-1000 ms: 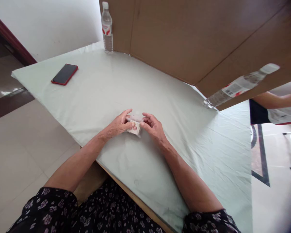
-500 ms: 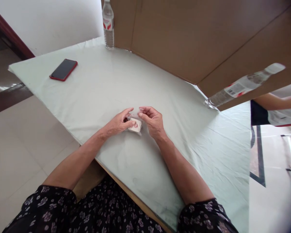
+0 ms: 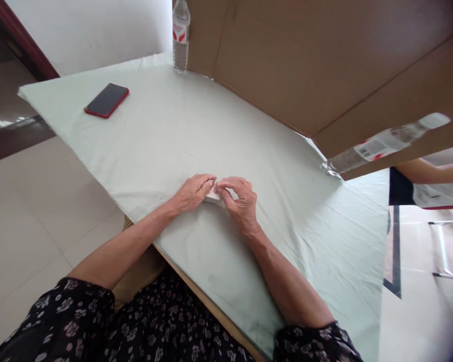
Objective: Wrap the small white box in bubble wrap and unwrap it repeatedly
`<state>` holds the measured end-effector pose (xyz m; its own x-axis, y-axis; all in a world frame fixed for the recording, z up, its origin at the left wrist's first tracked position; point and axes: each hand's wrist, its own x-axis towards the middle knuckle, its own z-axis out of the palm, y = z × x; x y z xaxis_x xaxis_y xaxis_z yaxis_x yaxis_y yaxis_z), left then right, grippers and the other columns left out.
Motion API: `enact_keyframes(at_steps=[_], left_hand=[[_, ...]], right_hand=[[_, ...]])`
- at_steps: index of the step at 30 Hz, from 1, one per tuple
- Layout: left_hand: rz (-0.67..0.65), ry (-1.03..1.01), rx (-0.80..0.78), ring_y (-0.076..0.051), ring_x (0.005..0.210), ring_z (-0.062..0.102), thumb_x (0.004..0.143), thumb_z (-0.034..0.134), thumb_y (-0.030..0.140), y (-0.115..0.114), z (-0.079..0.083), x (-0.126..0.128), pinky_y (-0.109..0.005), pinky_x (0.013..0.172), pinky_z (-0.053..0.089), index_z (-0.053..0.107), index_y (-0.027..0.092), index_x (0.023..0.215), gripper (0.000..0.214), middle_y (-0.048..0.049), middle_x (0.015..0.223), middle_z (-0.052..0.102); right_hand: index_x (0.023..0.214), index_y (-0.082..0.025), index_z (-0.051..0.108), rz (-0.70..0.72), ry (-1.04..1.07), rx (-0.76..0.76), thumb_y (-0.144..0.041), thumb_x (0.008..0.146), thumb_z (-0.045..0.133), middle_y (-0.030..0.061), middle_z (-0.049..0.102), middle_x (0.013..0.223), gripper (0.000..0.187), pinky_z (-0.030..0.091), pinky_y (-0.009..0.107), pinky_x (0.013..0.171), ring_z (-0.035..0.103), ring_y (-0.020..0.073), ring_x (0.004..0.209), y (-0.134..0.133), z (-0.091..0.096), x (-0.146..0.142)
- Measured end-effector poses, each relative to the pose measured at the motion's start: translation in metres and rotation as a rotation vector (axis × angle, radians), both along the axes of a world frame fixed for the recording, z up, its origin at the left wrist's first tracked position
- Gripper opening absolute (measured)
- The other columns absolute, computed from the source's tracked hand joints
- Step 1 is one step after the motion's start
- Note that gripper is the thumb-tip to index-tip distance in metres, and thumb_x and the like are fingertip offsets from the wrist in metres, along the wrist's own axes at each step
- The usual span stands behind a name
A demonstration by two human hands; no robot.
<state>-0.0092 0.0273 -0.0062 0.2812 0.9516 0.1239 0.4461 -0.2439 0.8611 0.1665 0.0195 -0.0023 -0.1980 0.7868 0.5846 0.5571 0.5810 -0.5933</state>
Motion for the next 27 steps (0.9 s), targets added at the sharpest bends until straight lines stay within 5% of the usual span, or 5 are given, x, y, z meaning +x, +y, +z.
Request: enact_keyframes(at_steps=[5,9,13,15,27], left_hand=[[0.014,0.042,0.045,-0.022,0.102,0.065,0.101,0.034,0.036,0.0,-0.006,0.003,-0.036,0.099,0.051,0.069,0.018,0.114,0.041,-0.007,0.101,0.074],[0.029,0.047,0.033,-0.021,0.099,0.066,0.101,0.036,0.034,0.0,-0.003,0.001,-0.035,0.097,0.052,0.069,0.018,0.116,0.04,-0.0065,0.104,0.074],[0.05,0.019,0.041,-0.021,0.1,0.067,0.099,0.039,0.031,0.001,-0.002,0.0,-0.036,0.098,0.052,0.071,0.016,0.115,0.039,-0.008,0.111,0.075],[0.05,0.001,0.046,-0.021,0.1,0.067,0.098,0.04,0.03,0.001,-0.002,0.0,-0.036,0.098,0.052,0.072,0.017,0.113,0.038,-0.0075,0.11,0.075],[0.148,-0.239,0.052,-0.027,0.126,0.062,0.097,0.047,0.035,0.004,-0.011,-0.006,-0.046,0.109,0.048,0.054,0.014,0.14,0.048,-0.016,0.137,0.065]], right_hand=[[0.086,-0.028,0.07,0.086,-0.167,0.182,-0.021,0.093,0.064,-0.0011,0.08,0.089,0.012,0.043,0.044,0.094,0.073,0.0232,0.1,-0.004,0.001,0.003],[0.103,-0.029,0.068,0.106,-0.051,0.052,-0.03,0.092,0.066,0.0024,0.078,0.1,0.011,0.047,0.045,0.099,0.071,0.0244,0.105,-0.002,0.004,0.017],[0.143,-0.029,0.05,0.179,-0.093,-0.189,-0.058,0.08,0.076,0.0113,0.062,0.142,0.074,0.045,0.053,0.108,0.057,0.0329,0.132,0.006,-0.005,0.029],[0.15,-0.029,0.043,0.227,-0.15,-0.244,-0.063,0.076,0.077,0.0129,0.058,0.147,0.088,0.042,0.056,0.111,0.054,0.0354,0.136,0.009,-0.011,0.029],[0.144,-0.024,0.048,0.176,0.067,-0.341,-0.041,0.082,0.072,0.0121,0.066,0.131,0.069,0.05,0.047,0.106,0.065,0.0284,0.117,0.026,-0.028,0.034]])
